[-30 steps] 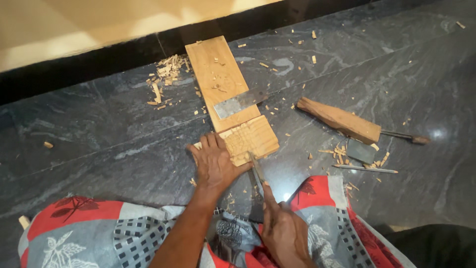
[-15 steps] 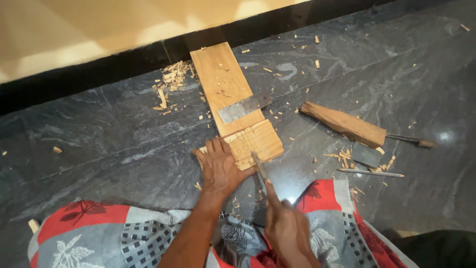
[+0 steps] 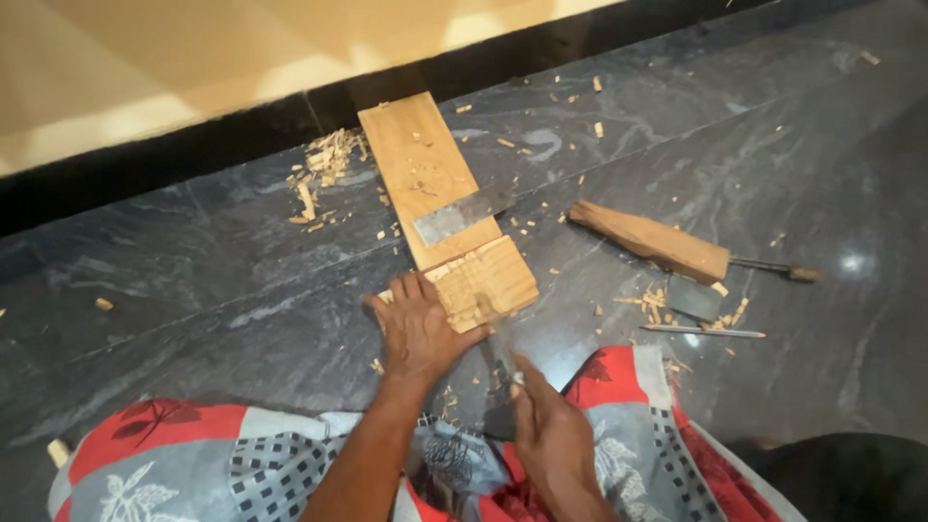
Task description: The person carves a rectangular wooden block using a chisel and mallet, creating a detailed relief pattern. They periodically rotate the block to work on different sections and clear wood shavings from the surface.
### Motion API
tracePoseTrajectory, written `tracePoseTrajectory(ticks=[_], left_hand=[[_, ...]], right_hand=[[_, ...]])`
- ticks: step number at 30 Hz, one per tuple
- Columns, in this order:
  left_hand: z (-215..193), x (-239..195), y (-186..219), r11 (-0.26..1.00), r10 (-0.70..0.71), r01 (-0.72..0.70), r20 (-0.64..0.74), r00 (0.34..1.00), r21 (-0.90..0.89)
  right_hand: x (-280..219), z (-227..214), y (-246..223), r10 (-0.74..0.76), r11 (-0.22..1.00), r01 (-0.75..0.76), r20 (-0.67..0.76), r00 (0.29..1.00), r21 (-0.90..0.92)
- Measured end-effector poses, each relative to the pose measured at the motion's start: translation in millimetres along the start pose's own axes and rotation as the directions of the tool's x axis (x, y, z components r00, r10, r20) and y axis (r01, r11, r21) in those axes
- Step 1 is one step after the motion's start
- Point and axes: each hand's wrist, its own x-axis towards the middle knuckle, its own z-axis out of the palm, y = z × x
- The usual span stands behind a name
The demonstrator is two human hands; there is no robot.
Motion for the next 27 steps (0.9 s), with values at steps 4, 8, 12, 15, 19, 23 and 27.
tracePoseTrajectory(ticks=[4,8,12,15,19,23,27], left_hand=[[-0.9,1.5,0.1,1.000,0.003,-0.003,0.003,1.000,0.027],[0.2,3.0,-0.9,1.000,0.004,-0.004,-0.017,1.000,-0.010],[4.9,1.9,-2.2,0.999,-0.015,0.014,-0.010,1.000,-0.042],[4.6,1.1,-4.3,0.999,0.032,-0.032,-0.087,0.996,-0.008],[4.8,0.7,-3.7,0.999,0.028,-0.030,-0.042,0.999,-0.033],[3.2,1.2,-3.9,0.999,0.024,-0.025,-0.041,0.999,-0.023],[2.6,2.1,-3.7,0.999,0.016,-0.017,-0.021,1.000,-0.031]], right_hand=[[-8.8,-24.2,-4.2,0.094,0.986,-0.074,-0.134,0.987,0.149],[-5.5,-35.1,-1.6,-0.184,0.981,0.173,-0.134,0.974,-0.086],[-5.8,-27.1,1.0,-0.178,0.931,0.138,-0.090,0.980,-0.337],[-4.5,-23.0,0.3,-0.102,0.915,0.087,-0.018,0.995,-0.394],[-4.9,-20.1,4.9,-0.163,0.876,0.128,-0.035,0.986,-0.466],[-5.2,-16.3,9.3,-0.214,0.833,0.194,0.023,0.977,-0.518],[-1.0,-6.0,11.0,-0.260,0.794,0.234,0.033,0.965,-0.561]])
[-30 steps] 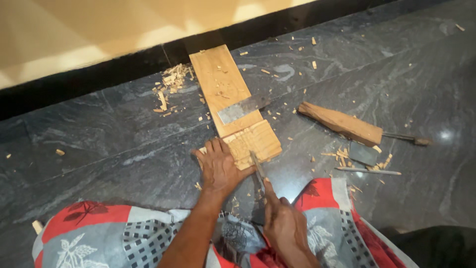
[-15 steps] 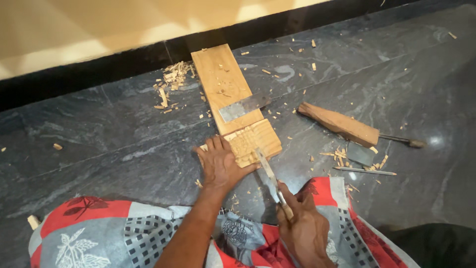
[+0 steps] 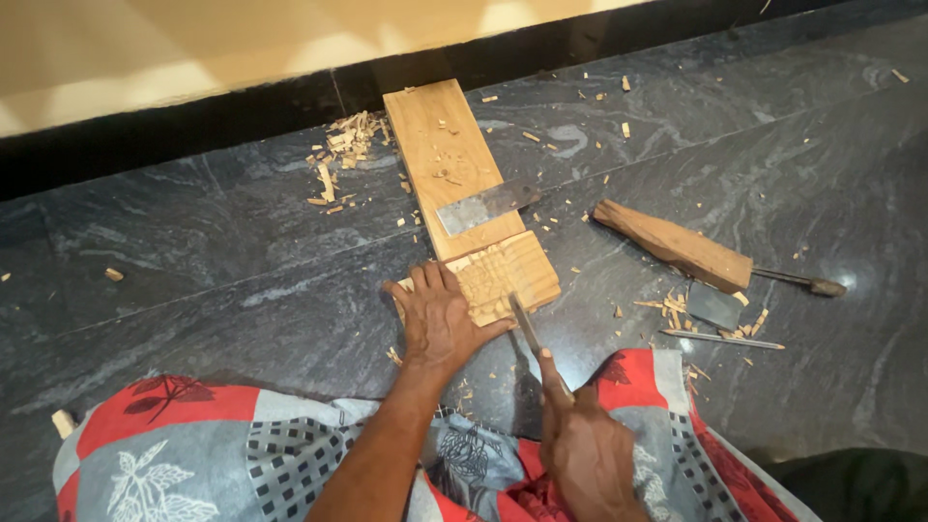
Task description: The person carves a rectangular wooden block using a chisel and mallet, creating a detailed relief pattern. They periodically rotate the block to work on different sections and clear wood shavings from the surface.
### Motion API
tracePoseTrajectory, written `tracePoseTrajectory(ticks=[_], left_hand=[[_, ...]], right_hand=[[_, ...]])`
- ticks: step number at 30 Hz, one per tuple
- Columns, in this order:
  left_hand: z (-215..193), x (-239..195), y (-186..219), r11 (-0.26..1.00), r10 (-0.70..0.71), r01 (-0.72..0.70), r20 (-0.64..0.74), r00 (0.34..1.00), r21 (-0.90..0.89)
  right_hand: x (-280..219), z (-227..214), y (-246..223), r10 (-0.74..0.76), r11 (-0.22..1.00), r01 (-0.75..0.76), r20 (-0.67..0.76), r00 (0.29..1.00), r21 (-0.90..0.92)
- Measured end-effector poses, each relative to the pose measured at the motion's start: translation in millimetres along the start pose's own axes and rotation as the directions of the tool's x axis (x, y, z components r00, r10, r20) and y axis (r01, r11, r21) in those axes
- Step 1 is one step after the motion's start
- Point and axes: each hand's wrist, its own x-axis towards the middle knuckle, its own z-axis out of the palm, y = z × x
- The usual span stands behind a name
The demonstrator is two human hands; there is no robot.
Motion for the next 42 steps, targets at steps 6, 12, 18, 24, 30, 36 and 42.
tracePoseTrajectory(ticks=[6,12,18,24,30,36,42], left_hand=[[1.1,0.0,-2.0,1.000,0.017,-0.017,0.015,1.000,0.005],[3.5,-1.0,-0.6,0.999,0.031,-0.029,-0.045,0.999,0.046],[-4.4,2.0,2.4,0.999,-0.017,0.016,0.018,1.000,0.031],[-0.1,-0.4,1.0,1.000,-0.011,0.011,0.014,1.000,0.007],[2.2,-0.7,0.0,1.000,0.011,-0.010,-0.048,0.999,0.006],[1.4,0.3,0.0,1.000,-0.015,0.014,0.039,0.999,0.002],[0.0,0.6,-0.4,1.000,-0.007,0.006,0.034,0.999,0.013]], right_hand=[[10.2,11.8,-0.8,-0.022,1.000,0.022,-0.022,1.000,0.015],[9.7,20.8,3.6,0.003,1.000,-0.004,0.027,1.000,0.021],[8.3,14.2,13.4,0.305,-0.140,-0.654,0.661,0.686,0.743],[6.5,8.2,28.7,0.405,-0.005,-0.641,0.588,0.701,0.767],[-2.5,-4.6,9.0,0.244,0.920,-0.278,0.150,0.958,0.278],[8.1,-18.1,-2.6,0.151,0.976,-0.174,0.165,0.975,0.133],[3.7,-24.0,-6.4,0.130,0.983,-0.150,0.173,0.976,0.107]])
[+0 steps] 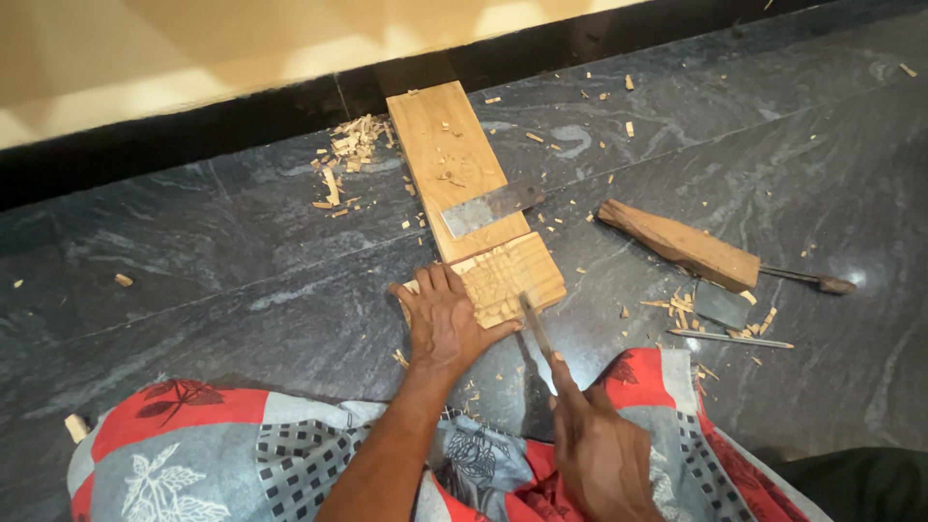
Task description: The person carves a rectangular wooden block using a chisel and mallet, creating a detailed relief pattern. They periodically rotate the block to work on different sections and clear wood shavings from the surface.
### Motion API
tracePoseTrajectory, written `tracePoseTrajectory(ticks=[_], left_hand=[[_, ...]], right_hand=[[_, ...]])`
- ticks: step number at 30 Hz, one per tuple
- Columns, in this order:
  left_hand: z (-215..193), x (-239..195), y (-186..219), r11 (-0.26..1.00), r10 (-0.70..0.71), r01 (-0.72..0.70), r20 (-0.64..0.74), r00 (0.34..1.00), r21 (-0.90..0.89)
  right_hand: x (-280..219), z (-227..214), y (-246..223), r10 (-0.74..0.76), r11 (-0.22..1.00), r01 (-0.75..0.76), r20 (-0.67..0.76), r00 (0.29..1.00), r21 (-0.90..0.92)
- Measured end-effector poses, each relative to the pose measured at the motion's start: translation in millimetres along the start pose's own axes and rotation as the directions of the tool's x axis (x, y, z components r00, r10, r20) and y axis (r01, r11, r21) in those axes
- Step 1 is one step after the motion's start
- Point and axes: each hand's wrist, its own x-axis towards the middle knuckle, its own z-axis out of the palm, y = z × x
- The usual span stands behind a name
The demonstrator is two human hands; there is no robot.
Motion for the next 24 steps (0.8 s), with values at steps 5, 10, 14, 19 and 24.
tracePoseTrajectory(ticks=[5,10,14,19,24], left_hand=[[1.1,-1.1,0.1,0.999,0.009,-0.011,-0.038,0.999,-0.032],[1.6,-3.1,-0.5,0.999,0.005,-0.006,-0.016,1.000,-0.041],[3.6,-0.7,-1.4,0.999,0.011,-0.012,-0.044,0.999,-0.038],[0.4,-1.8,1.5,1.000,0.012,-0.012,-0.056,0.998,0.001],[-7.1,-0.8,5.0,0.999,-0.019,0.018,0.017,1.000,0.026]], right_hand=[[-2.7,3.6,2.9,-0.105,0.994,0.108,-0.093,0.990,0.024],[0.0,18.2,0.5,-0.090,0.990,0.080,-0.089,0.992,-0.117],[8.2,36.2,3.8,-0.138,0.990,0.130,-0.199,0.970,-0.051],[12.8,41.0,11.4,-0.142,0.984,0.158,-0.177,0.974,0.084],[18.9,9.8,23.8,0.100,-0.324,-0.347,0.396,0.913,0.880]])
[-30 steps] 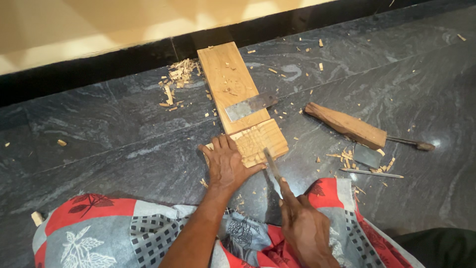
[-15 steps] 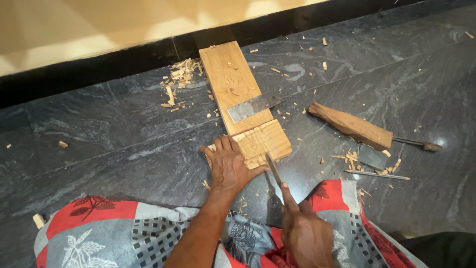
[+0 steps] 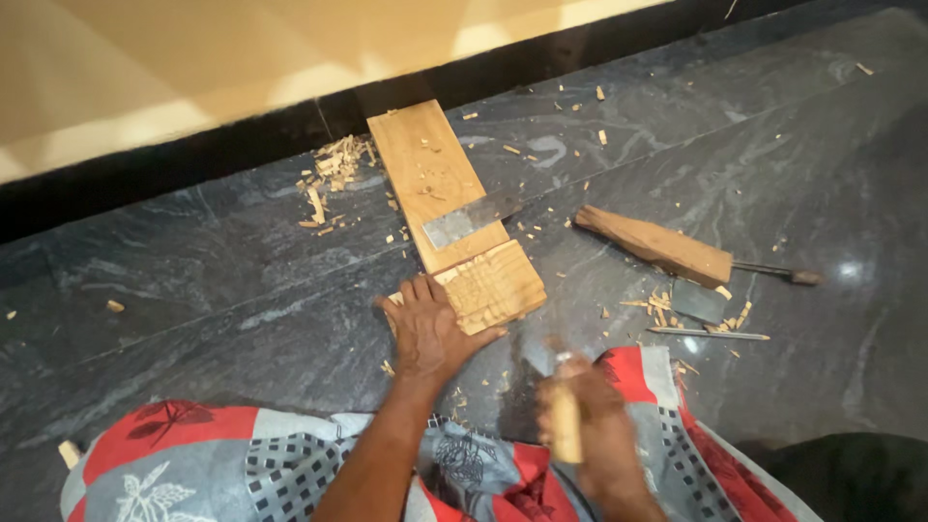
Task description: The person carves a rectangular wooden block using a chisel and mallet, creating a detailed relief pattern. They periodically rotate the block to work on different sections and clear wood shavings from the surface.
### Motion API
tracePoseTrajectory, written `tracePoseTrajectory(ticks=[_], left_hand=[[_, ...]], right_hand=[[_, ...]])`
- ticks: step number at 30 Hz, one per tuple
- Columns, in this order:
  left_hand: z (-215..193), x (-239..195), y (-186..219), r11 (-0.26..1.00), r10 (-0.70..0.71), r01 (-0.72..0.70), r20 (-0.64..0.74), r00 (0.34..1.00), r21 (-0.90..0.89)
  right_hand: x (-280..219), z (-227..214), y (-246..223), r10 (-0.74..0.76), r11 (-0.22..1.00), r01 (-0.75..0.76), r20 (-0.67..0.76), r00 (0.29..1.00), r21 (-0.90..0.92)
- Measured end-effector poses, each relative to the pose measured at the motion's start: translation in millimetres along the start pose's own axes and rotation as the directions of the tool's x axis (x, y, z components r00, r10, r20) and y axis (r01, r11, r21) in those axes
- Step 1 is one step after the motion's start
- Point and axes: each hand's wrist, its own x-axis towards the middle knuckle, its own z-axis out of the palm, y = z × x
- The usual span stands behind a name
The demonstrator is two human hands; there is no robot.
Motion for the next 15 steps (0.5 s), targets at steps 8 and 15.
tracePoseTrajectory(ticks=[8,15], left_hand=[[1.9,-0.2,-2.7,0.998,0.020,-0.022,-0.043,0.999,-0.053],[1.9,-0.9,-4.7,0.999,0.028,-0.030,-0.059,0.998,-0.035]], right_hand=[[-1.2,-16.1,-20.0,-0.293,0.744,0.133,-0.142,0.945,-0.655],[-16.3,-26.2,11.9,-0.301,0.618,0.173,-0.028,0.953,-0.767]])
